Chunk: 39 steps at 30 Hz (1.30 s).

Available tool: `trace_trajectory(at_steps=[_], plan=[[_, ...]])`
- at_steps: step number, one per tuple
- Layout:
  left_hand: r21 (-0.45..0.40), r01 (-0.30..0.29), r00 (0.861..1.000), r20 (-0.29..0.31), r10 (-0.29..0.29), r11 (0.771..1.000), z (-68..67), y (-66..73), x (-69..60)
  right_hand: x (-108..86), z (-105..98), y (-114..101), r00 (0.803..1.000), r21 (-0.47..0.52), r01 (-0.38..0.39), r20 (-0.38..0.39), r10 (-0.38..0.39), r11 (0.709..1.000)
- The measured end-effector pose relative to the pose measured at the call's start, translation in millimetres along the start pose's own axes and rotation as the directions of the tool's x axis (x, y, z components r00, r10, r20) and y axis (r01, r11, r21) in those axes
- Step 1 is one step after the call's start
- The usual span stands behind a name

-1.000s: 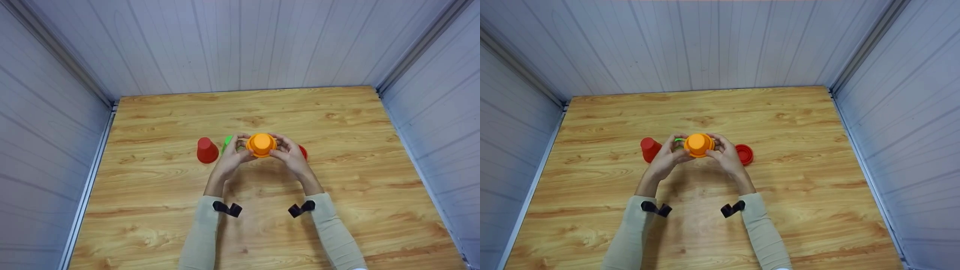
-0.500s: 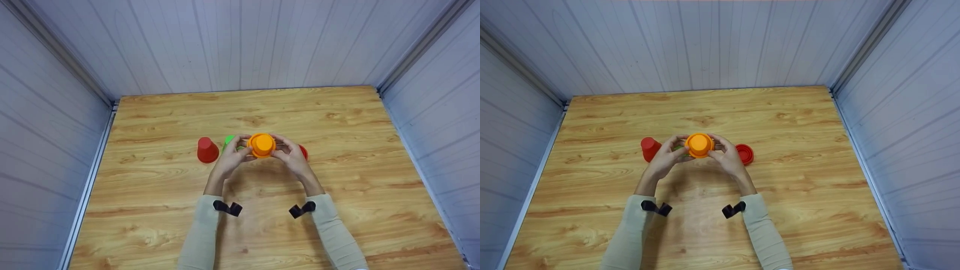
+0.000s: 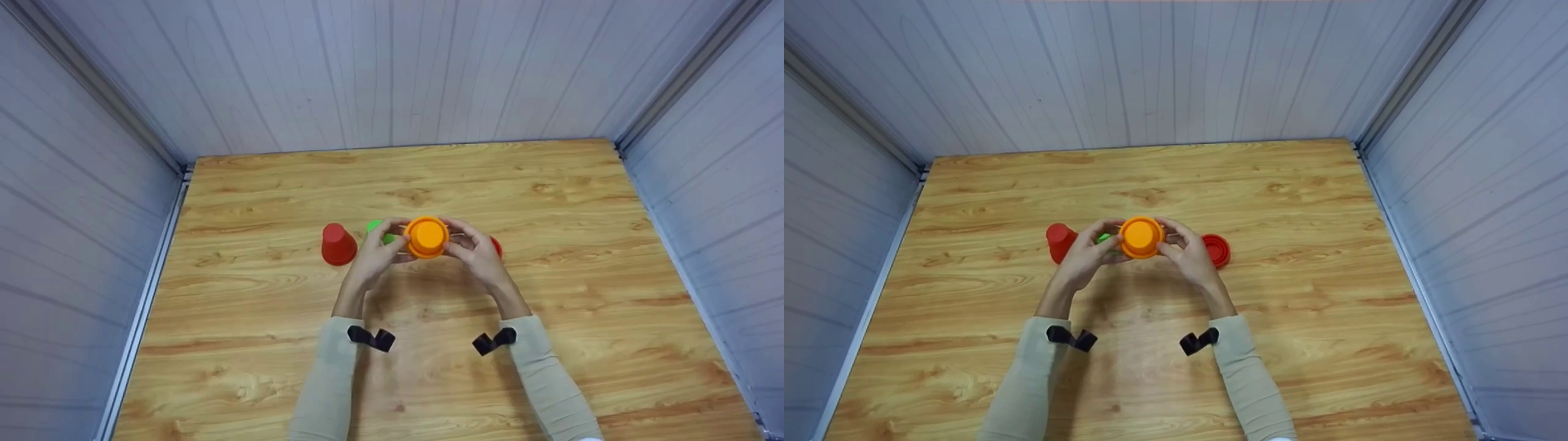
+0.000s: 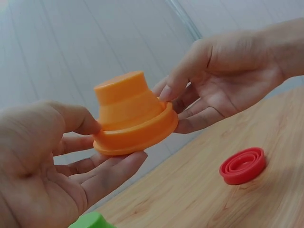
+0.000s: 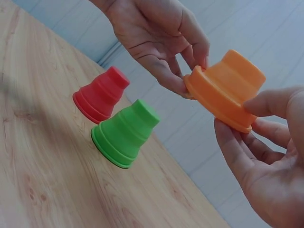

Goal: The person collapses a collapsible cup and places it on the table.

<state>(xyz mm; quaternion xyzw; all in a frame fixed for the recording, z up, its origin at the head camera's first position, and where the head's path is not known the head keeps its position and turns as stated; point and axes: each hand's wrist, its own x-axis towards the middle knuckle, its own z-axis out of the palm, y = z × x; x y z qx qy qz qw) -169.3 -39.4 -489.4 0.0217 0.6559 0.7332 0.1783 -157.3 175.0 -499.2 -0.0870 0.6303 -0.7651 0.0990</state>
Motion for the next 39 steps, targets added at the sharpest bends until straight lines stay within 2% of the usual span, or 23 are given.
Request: trace_trajectory(at_steps=[7,14,24,30,39], plan=[[-0.024,0.015,1.000,0.017,-0.015,1.000,0.4,1.5,0.9,0.8,-1.4,-0.5,1.000,0.022,-0.014,0.005,0.014,1.000],[-0.014,0.048,0.996,0.076,-0.047,0.999,-0.3,0.7,1.3,1.3,-3.6,-2.0,0.998,-0.005,-0.066,-0.008,0.066,0.998],[0.001,0.044,0.985,0.165,-0.044,0.999,-0.4,-0.2,0.5,0.8,-7.2,-4.4,0.991,0.030,-0.115,0.077,0.112,0.993],[0.053,0.043,0.985,0.164,-0.051,0.998,-0.5,0.9,-0.2,-0.2,-8.6,-7.5,0.987,-0.015,-0.130,0.091,0.131,0.991],[0.067,0.020,0.985,0.168,-0.031,0.998,1.5,1.6,-0.1,-0.8,-7.8,-10.2,0.989,-0.084,-0.119,0.075,0.125,0.989]])
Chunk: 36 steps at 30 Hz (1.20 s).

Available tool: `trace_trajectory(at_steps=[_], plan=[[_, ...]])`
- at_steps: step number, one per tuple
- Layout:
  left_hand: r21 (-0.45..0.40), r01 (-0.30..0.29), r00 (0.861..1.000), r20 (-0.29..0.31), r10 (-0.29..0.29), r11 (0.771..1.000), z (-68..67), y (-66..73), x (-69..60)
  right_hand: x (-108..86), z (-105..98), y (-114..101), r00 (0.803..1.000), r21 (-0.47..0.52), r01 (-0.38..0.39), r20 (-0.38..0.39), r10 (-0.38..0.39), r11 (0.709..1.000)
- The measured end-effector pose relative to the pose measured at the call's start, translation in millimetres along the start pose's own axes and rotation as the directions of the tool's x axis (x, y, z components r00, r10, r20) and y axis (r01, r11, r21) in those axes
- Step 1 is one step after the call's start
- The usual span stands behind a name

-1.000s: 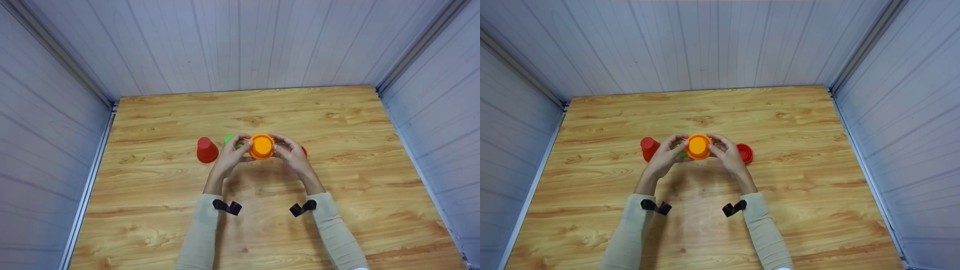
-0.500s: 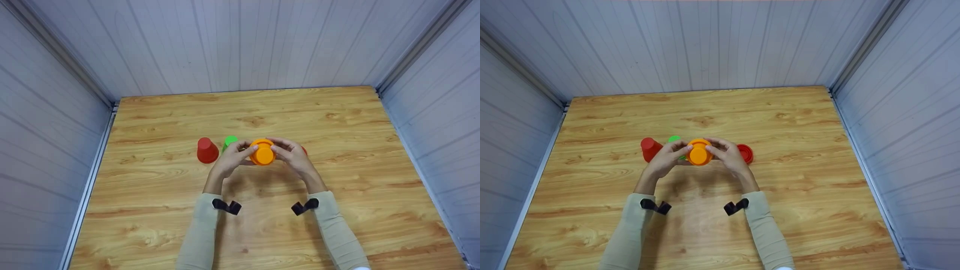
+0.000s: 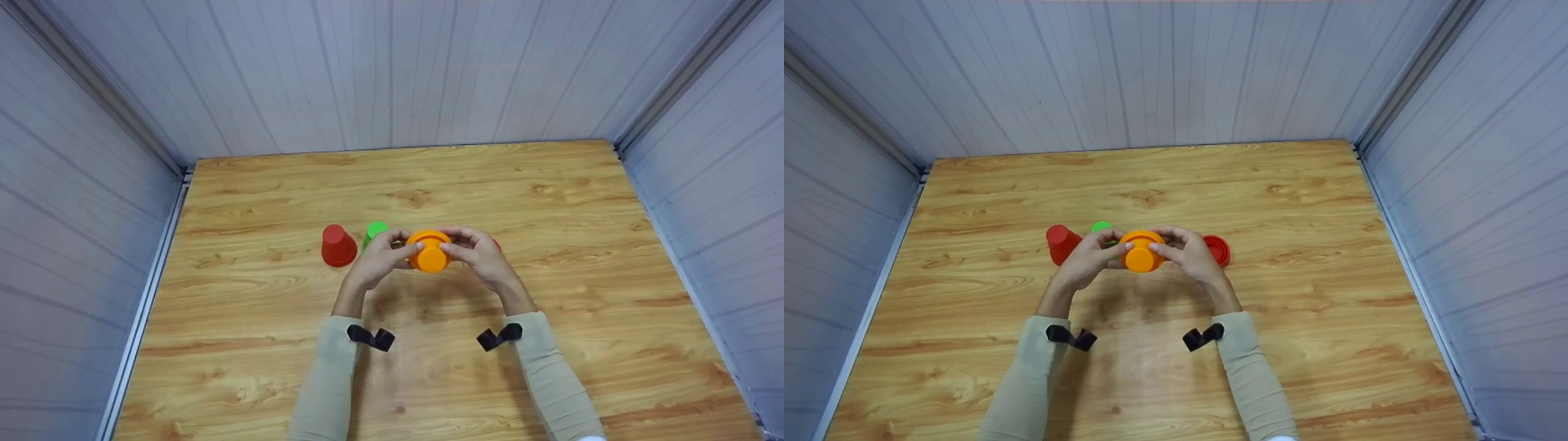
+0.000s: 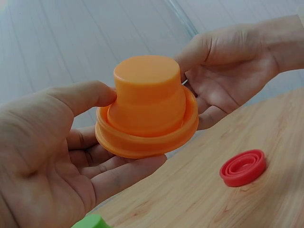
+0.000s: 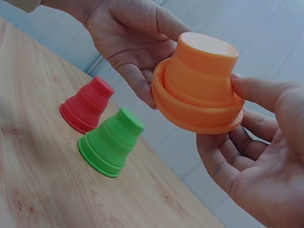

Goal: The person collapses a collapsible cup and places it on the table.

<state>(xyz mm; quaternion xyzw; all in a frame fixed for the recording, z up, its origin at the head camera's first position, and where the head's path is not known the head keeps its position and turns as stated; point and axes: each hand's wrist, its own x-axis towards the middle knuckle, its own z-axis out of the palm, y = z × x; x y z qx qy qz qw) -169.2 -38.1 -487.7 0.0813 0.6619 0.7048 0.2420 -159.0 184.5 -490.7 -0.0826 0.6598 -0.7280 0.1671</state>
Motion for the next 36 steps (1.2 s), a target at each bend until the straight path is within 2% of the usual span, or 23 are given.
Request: trace_trajectory(at_steps=[13,21,30,36], plan=[[0.026,-0.002,1.000,0.004,0.002,1.000,1.2,1.0,-0.3,-0.3,5.5,-3.4,1.000,0.000,-0.005,-0.017,0.005,1.000],[-0.004,0.018,1.000,0.002,-0.018,1.000,-1.0,-1.1,-0.1,0.2,2.0,-3.4,0.999,-0.046,0.000,0.034,0.001,0.999],[-0.078,0.053,0.996,0.075,-0.047,0.996,-4.2,-1.2,-1.2,1.4,-0.9,-1.6,0.989,-0.019,0.003,0.145,0.000,1.000],[-0.125,0.068,0.990,0.130,-0.051,0.990,-7.0,0.2,-3.3,1.7,-2.1,-2.6,0.989,-0.047,-0.016,0.146,0.023,0.999]])
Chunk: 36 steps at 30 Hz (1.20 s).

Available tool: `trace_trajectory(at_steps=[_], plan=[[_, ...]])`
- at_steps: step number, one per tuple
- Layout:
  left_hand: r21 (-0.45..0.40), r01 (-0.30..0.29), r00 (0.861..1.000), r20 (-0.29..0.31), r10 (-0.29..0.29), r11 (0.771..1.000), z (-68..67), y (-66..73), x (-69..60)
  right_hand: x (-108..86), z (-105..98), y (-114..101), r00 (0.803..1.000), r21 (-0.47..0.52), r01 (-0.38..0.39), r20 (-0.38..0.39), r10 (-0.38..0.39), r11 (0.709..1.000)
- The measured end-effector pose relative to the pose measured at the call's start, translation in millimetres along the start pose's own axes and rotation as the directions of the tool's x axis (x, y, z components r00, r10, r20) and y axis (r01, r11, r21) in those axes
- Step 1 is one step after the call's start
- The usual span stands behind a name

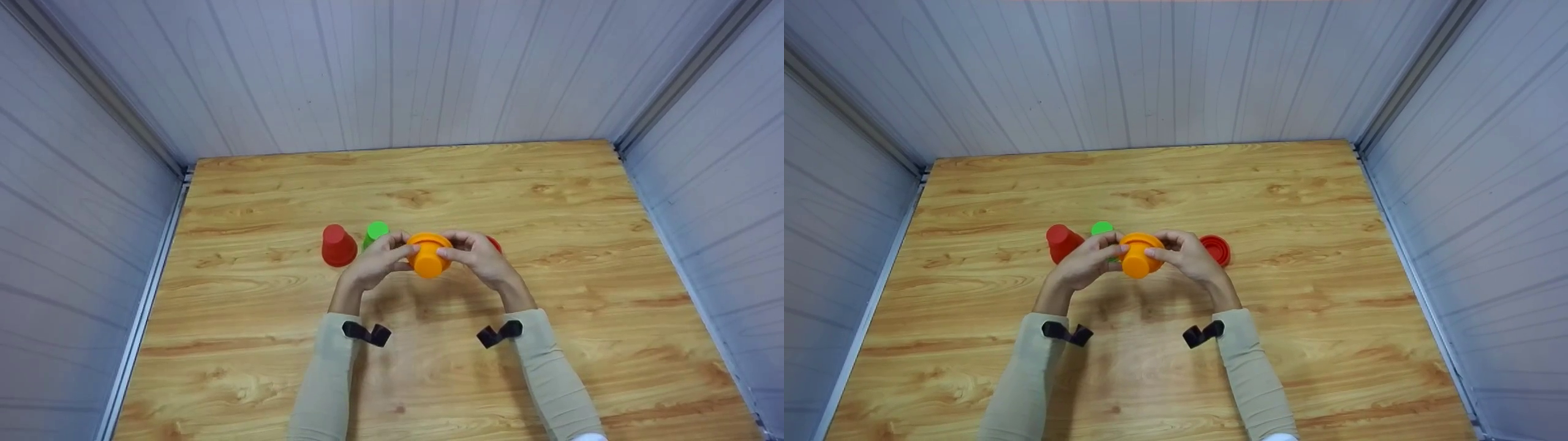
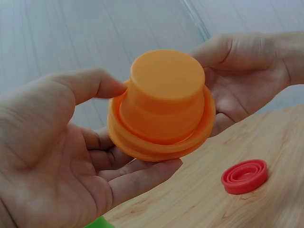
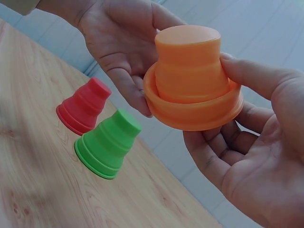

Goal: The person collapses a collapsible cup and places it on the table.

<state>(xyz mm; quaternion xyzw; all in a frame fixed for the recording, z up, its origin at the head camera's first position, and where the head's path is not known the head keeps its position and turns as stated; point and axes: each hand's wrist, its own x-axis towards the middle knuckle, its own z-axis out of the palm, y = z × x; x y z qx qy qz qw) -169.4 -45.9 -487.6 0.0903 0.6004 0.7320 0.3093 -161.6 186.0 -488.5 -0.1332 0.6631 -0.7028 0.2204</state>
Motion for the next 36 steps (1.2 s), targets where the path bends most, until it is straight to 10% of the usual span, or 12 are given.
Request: trace_trajectory(at_steps=[27,36], plan=[[0.184,-0.052,0.998,-0.030,0.058,0.981,8.6,7.8,1.6,-0.3,10.8,-6.5,0.981,-0.207,0.072,-0.161,-0.106,0.976],[0.225,-0.100,0.990,-0.075,0.119,0.969,7.5,5.9,-1.4,-1.5,6.6,-1.2,0.995,-0.024,0.082,-0.060,-0.084,0.996]])
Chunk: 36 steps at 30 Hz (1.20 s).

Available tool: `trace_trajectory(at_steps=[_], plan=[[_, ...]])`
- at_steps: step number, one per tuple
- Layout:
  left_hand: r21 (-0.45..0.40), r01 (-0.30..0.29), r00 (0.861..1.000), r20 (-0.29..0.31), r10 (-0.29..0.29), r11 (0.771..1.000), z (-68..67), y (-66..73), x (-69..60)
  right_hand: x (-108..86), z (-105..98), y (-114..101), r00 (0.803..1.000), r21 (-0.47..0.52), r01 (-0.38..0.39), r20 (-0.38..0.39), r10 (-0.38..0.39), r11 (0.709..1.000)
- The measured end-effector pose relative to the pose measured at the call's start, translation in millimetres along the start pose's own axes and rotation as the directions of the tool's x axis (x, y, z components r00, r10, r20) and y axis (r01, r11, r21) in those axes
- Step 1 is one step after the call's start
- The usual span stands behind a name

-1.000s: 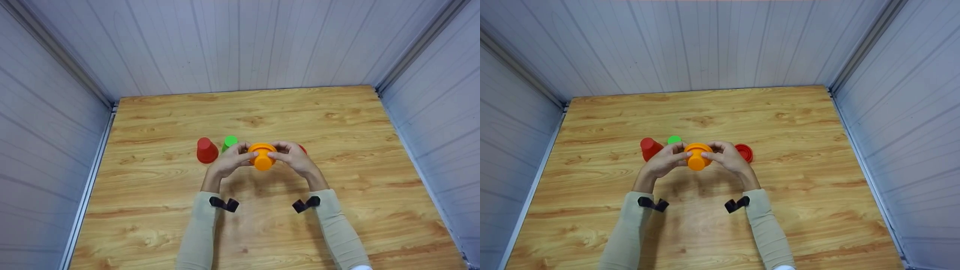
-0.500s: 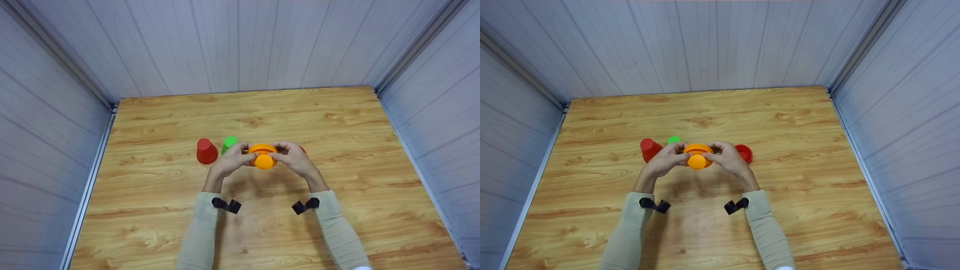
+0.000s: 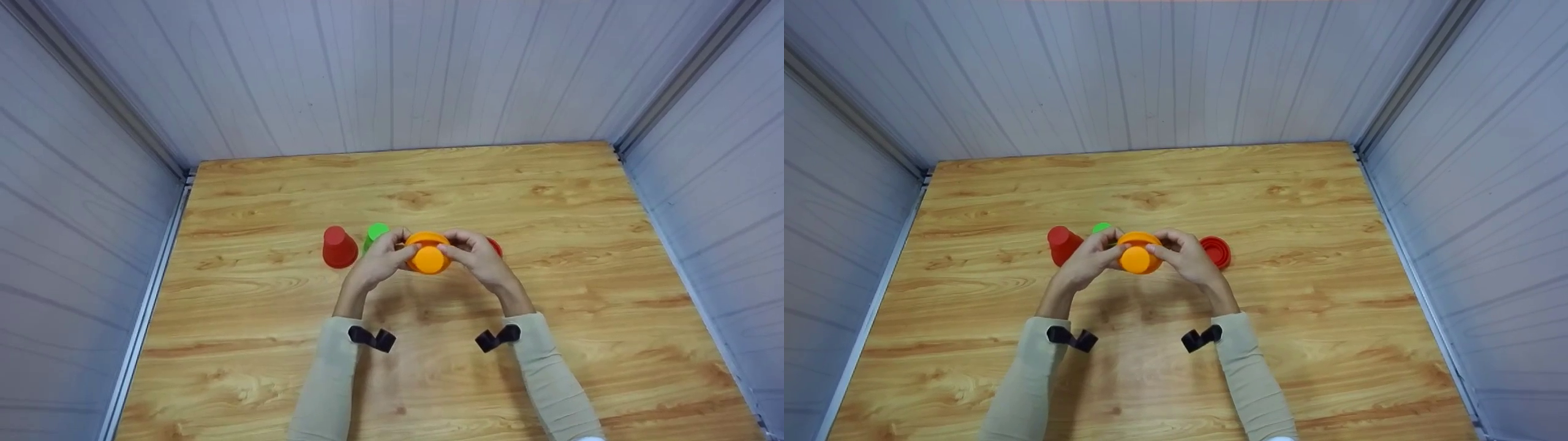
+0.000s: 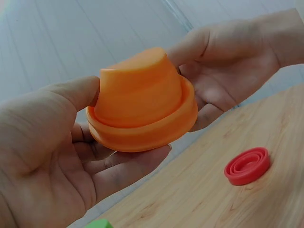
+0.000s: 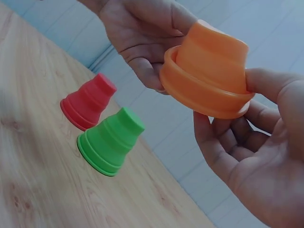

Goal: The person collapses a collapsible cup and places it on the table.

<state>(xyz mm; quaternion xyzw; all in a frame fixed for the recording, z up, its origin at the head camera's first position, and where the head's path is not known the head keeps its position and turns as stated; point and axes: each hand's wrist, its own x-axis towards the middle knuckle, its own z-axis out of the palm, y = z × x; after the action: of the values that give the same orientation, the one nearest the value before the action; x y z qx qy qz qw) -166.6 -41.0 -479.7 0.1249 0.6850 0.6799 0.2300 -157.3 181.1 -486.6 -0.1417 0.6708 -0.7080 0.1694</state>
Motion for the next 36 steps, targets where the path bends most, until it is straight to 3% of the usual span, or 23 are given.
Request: trace_trajectory(at_steps=[7,18,22,29,36], plan=[[-0.116,-0.001,1.000,-0.011,0.000,0.993,-2.4,-1.7,0.8,-2.5,-4.3,-0.5,0.996,0.138,-0.012,0.089,0.000,0.990],[-0.305,-0.007,0.990,0.134,0.050,0.952,-11.1,-3.2,-5.3,-3.8,-2.2,-4.9,1.000,0.093,-0.009,0.012,0.008,0.996],[-0.306,0.007,0.991,0.133,0.036,0.952,-9.9,-4.4,-3.9,-3.0,-1.4,-4.9,1.000,0.063,0.003,-0.007,-0.003,0.998],[-0.220,-0.002,0.994,0.110,0.027,0.976,-5.2,-3.0,-1.2,-2.2,-0.6,-4.4,1.000,0.039,0.027,-0.006,-0.026,0.999],[-0.179,-0.005,0.996,0.089,0.022,0.984,-1.6,-1.5,1.4,-1.1,1.3,-3.4,1.000,0.052,0.021,-0.018,-0.021,0.998]])
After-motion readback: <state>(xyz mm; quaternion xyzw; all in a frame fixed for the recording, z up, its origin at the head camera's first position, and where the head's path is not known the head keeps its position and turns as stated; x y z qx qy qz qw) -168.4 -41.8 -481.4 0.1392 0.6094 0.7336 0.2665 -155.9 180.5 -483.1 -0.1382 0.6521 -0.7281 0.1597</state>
